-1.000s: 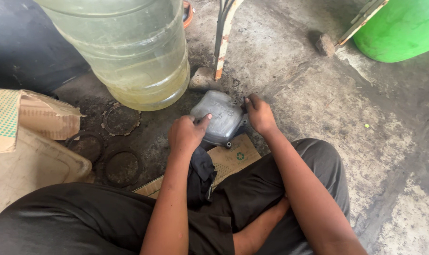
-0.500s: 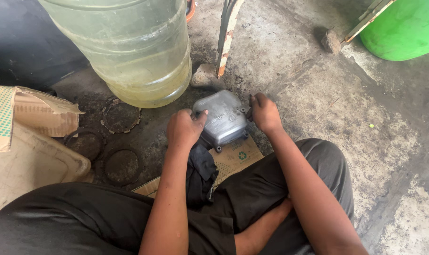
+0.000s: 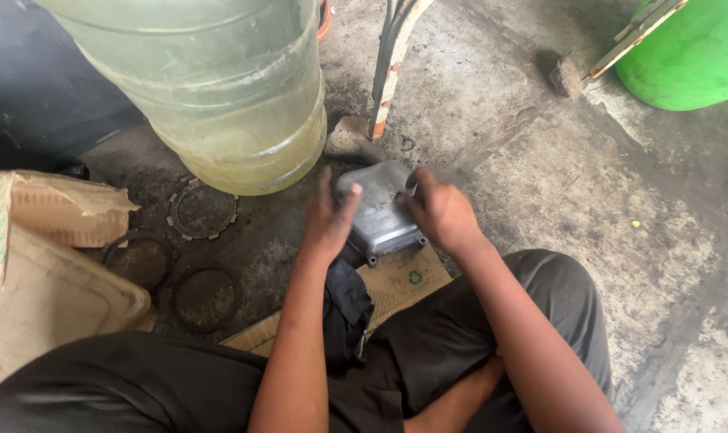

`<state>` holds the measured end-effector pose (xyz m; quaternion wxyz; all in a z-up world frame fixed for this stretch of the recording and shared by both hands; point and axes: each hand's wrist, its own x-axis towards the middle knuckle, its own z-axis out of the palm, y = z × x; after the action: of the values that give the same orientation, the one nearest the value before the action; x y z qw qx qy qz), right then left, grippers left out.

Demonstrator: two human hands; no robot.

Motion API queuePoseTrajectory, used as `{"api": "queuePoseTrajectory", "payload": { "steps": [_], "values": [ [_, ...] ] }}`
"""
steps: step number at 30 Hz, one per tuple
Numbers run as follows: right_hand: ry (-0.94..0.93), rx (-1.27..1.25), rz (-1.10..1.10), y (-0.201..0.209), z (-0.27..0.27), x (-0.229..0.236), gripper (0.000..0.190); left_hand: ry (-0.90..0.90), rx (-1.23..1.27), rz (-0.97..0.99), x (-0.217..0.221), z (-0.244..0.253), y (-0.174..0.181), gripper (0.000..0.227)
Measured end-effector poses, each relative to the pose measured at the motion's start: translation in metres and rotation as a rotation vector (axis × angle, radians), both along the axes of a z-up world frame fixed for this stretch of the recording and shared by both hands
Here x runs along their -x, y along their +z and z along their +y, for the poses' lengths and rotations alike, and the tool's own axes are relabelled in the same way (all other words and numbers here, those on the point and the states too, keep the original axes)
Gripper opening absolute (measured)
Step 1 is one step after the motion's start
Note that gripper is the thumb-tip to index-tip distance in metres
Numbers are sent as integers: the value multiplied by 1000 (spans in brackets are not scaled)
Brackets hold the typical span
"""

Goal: The person cleans a small metal cover using a black cloth and by hand, rubbing various surfaces of the object while sitting on the floor.

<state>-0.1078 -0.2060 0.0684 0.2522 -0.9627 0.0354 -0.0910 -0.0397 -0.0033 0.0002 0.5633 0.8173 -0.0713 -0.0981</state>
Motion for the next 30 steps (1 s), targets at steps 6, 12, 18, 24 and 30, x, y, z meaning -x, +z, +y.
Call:
{"api": "queuePoseTrajectory", "payload": {
  "steps": [6, 12, 18, 24, 30],
  "values": [
    [20, 241, -92, -16, 27, -10, 27, -71, -20, -12, -8, -13, -36, 84],
    [60, 282, -154, -18, 30, -74, 19, -43, -87, -3, -4, -14, -32, 77],
    [63, 402, 29, -21, 28, -11, 13, 34, -69, -112, 0, -19, -32, 77],
    [-43, 339, 32, -30, 27, -67, 19, 160, -6, -269, 5, -32, -48, 73],
    [-1, 362, -15, -31, 26, -64, 17, 131, -3, -215, 2, -27, -47, 77]
  ]
}}
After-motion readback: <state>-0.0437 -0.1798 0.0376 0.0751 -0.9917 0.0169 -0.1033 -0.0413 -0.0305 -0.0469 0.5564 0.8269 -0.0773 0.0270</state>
